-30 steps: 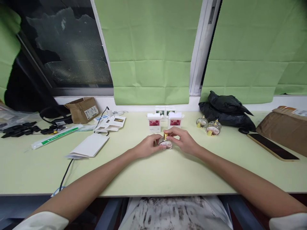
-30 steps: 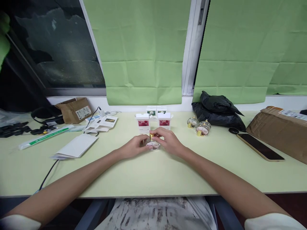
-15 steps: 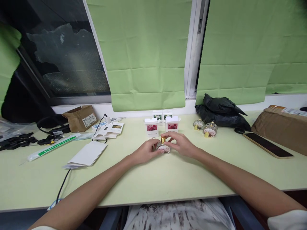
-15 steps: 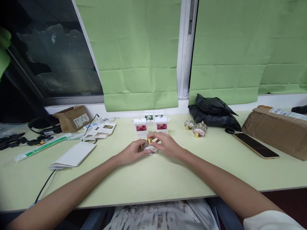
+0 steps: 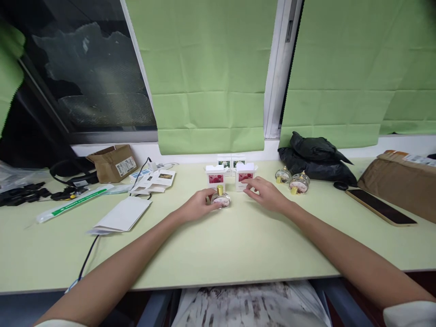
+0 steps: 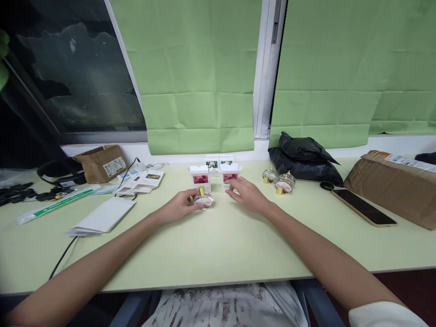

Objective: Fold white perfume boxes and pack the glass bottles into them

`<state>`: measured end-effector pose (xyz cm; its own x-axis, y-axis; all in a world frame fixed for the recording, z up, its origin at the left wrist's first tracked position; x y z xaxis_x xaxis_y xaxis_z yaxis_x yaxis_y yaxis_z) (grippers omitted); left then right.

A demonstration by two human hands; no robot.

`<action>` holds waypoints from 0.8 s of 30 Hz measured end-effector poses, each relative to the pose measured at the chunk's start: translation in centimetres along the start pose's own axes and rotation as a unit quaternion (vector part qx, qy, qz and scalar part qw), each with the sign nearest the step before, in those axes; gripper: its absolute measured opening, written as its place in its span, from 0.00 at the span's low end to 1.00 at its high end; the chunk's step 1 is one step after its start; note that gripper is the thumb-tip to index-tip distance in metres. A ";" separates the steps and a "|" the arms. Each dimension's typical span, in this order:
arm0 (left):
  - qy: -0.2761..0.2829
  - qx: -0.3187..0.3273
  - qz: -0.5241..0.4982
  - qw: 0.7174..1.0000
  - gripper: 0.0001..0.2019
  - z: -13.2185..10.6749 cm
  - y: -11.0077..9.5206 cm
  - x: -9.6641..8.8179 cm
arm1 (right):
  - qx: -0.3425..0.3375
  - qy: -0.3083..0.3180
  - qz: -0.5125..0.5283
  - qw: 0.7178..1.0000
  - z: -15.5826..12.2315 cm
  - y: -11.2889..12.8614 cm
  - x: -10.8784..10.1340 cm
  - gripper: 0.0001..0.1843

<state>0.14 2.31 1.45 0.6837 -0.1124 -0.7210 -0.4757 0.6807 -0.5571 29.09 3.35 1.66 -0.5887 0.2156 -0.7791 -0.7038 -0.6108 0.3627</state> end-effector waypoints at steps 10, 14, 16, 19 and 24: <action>-0.001 -0.027 0.024 0.999 0.26 0.1 1.7 -0.2 | 0.154 -0.065 -0.302 0.938 0.8 -2.6 -5.2 0.22; -0.024 -0.030 0.025 0.999 0.31 0.0 1.4 -0.1 | 0.255 -0.048 -0.358 0.897 0.7 -4.5 -6.1 0.19; -0.037 -0.028 0.037 0.998 0.32 -0.1 1.3 -0.1 | 0.291 -0.039 -0.384 0.876 0.4 -5.5 -6.3 0.18; -0.056 -0.013 0.058 0.997 0.30 -0.1 1.4 0.0 | 0.340 -0.049 -0.410 0.845 -0.1 -6.7 -6.7 0.16; -0.072 0.009 0.076 0.994 0.27 -0.1 1.1 -0.1 | 0.396 -0.062 -0.417 0.816 -0.6 -8.2 -7.2 0.19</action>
<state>-0.50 3.00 0.88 0.6778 0.0973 -0.7288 -0.5708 0.6943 -0.4382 39.33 6.36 3.95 0.2248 0.4102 -0.8839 -0.8875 0.4607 -0.0119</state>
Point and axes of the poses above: each hand's wrist, its own z-axis towards the middle knuckle, its own x-axis out of the palm, y = z × x, the point moved 2 cm from there along z, towards the middle knuckle, and after that the axes turned 11 degrees about x, right-handed, at the moved point
